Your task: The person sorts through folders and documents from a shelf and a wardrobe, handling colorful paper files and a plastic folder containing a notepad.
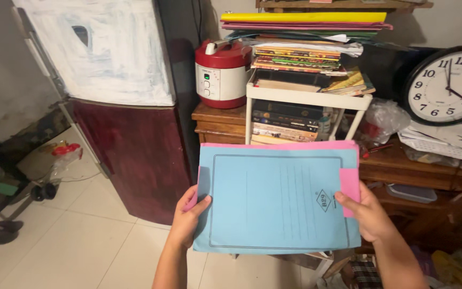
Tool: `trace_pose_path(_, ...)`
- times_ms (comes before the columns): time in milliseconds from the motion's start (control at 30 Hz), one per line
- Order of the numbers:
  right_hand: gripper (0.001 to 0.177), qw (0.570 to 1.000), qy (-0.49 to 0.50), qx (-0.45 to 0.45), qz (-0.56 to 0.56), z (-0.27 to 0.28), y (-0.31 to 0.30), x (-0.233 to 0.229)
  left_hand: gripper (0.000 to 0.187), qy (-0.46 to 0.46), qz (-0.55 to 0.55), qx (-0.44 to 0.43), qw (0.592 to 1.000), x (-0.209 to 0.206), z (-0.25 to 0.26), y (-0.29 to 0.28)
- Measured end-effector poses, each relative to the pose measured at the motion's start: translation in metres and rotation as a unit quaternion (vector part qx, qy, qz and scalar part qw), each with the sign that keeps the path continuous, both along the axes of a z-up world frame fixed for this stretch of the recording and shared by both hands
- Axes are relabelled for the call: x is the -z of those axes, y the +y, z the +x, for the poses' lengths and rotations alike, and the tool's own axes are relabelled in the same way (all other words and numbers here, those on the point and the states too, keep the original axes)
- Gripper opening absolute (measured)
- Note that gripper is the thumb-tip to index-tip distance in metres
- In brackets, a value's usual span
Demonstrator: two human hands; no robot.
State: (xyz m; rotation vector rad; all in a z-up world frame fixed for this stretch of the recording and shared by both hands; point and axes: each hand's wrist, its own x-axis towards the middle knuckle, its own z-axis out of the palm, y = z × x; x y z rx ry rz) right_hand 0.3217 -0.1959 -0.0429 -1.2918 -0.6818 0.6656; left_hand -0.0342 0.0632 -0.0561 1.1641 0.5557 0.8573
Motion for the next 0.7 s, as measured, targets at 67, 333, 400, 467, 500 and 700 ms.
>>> trace_pose_path(67,0.053,0.999,-0.030,0.012,0.016,0.012,-0.004,0.000,0.049,-0.040,-0.039,0.087,0.995,-0.004,-0.013,0.009)
trace_pose_path(333,0.045,0.994,-0.075,0.051,0.060,0.026,-0.007,-0.038,0.063,-0.170,-0.171,0.215,0.946,-0.071,0.002,0.023)
trace_pose_path(400,0.045,0.992,-0.095,0.059,0.056,0.019,-0.003,-0.056,0.050,0.043,0.065,0.163,0.983,-0.089,0.021,0.026)
trace_pose_path(467,0.044,0.990,-0.115,0.069,0.052,0.011,-0.002,-0.079,0.046,0.038,0.097,0.152,0.983,-0.097,0.040,0.036)
trace_pose_path(500,0.047,0.991,-0.101,0.060,0.061,0.007,-0.004,-0.092,0.042,0.034,0.126,0.141,0.981,-0.097,0.050,0.044)
trace_pose_path(700,0.060,0.999,-0.020,0.028,0.033,0.011,-0.034,-0.123,0.036,-0.083,0.161,0.203,0.962,-0.095,0.098,0.086)
